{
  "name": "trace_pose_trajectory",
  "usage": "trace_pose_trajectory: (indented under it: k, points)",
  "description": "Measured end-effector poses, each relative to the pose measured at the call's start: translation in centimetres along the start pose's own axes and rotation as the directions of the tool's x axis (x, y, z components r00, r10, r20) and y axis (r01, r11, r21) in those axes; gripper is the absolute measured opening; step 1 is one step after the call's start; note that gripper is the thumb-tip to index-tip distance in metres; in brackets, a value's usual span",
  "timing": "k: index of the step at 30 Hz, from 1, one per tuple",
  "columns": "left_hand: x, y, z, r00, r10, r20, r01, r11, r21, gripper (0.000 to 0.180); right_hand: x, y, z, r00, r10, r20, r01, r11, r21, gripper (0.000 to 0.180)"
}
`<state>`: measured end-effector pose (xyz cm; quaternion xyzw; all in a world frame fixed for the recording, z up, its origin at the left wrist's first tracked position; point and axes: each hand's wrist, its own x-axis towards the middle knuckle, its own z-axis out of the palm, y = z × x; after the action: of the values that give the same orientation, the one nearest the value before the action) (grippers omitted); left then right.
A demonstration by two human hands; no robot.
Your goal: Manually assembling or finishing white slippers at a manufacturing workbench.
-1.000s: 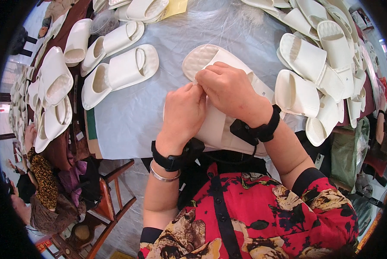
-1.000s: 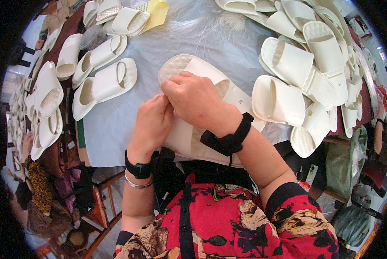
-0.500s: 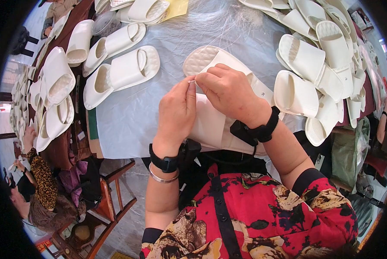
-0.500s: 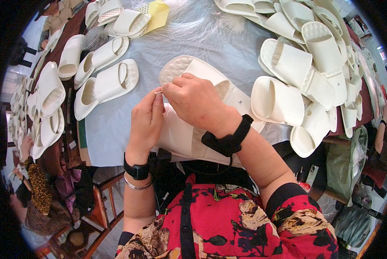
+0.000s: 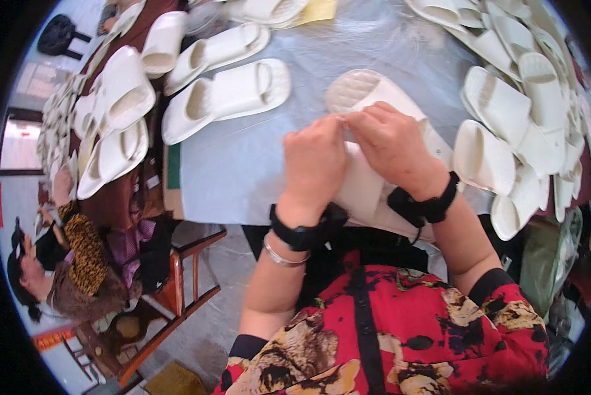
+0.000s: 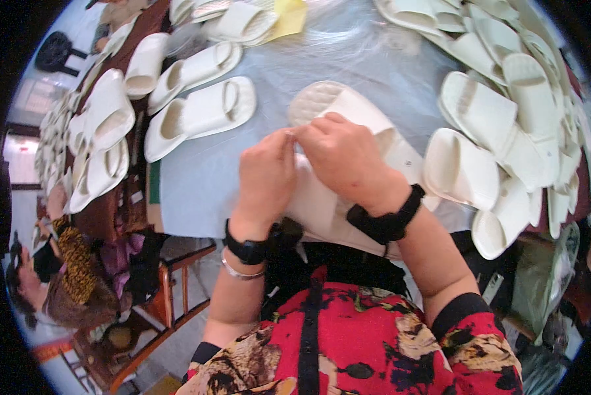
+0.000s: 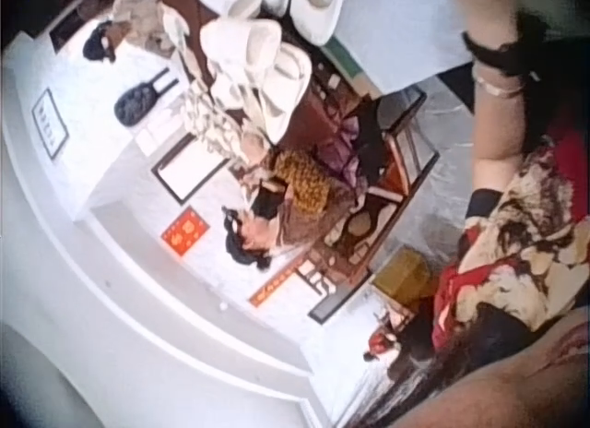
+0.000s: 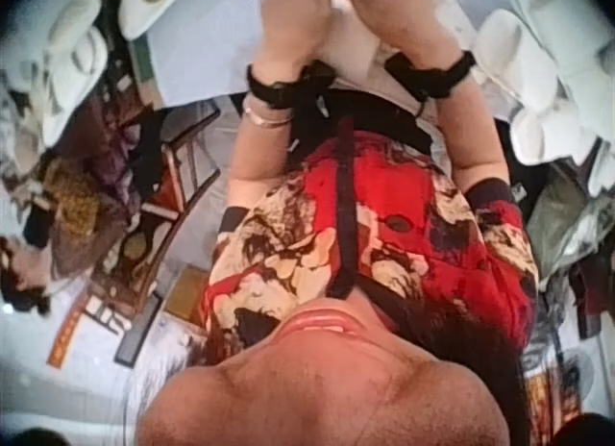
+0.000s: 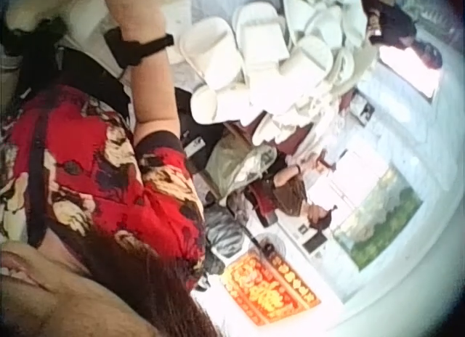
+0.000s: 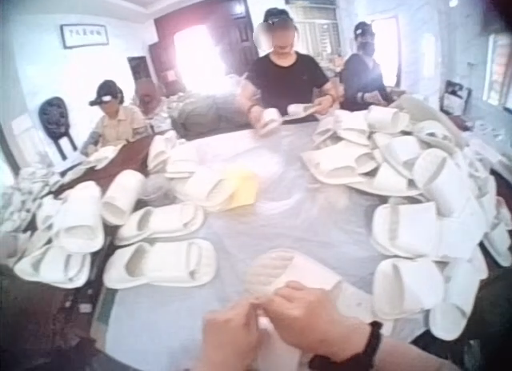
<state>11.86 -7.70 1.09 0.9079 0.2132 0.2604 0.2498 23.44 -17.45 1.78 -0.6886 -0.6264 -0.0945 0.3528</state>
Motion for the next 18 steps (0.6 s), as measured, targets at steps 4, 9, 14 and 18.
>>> trace_pose_trajectory:
  k: [4,9,14,18]
  points:
    - [-0.3,0.1,-0.5,0.999,-0.05,0.015,0.047,0.989,0.139,0.019,0.0,0.0,0.7,1.0,0.016,0.003,-0.016,1.0,0.001,0.009]
    - [-0.3,-1.2,-0.8,0.999,0.01,-0.035,-0.015,0.987,-0.159,0.021,0.1,-0.1,1.3,0.997,0.008,-0.076,-0.003,0.998,0.057,0.005]
    - [-1.0,-0.8,-0.7,0.974,-0.214,0.076,0.226,0.874,-0.43,0.022,-0.1,0.5,0.8,0.998,0.016,-0.068,-0.014,0.999,0.035,0.005]
    - [-0.7,-0.8,-0.3,0.952,-0.296,0.084,0.259,0.624,-0.737,0.019,0.3,0.9,0.7,0.997,0.007,-0.08,-0.004,0.999,0.04,0.004]
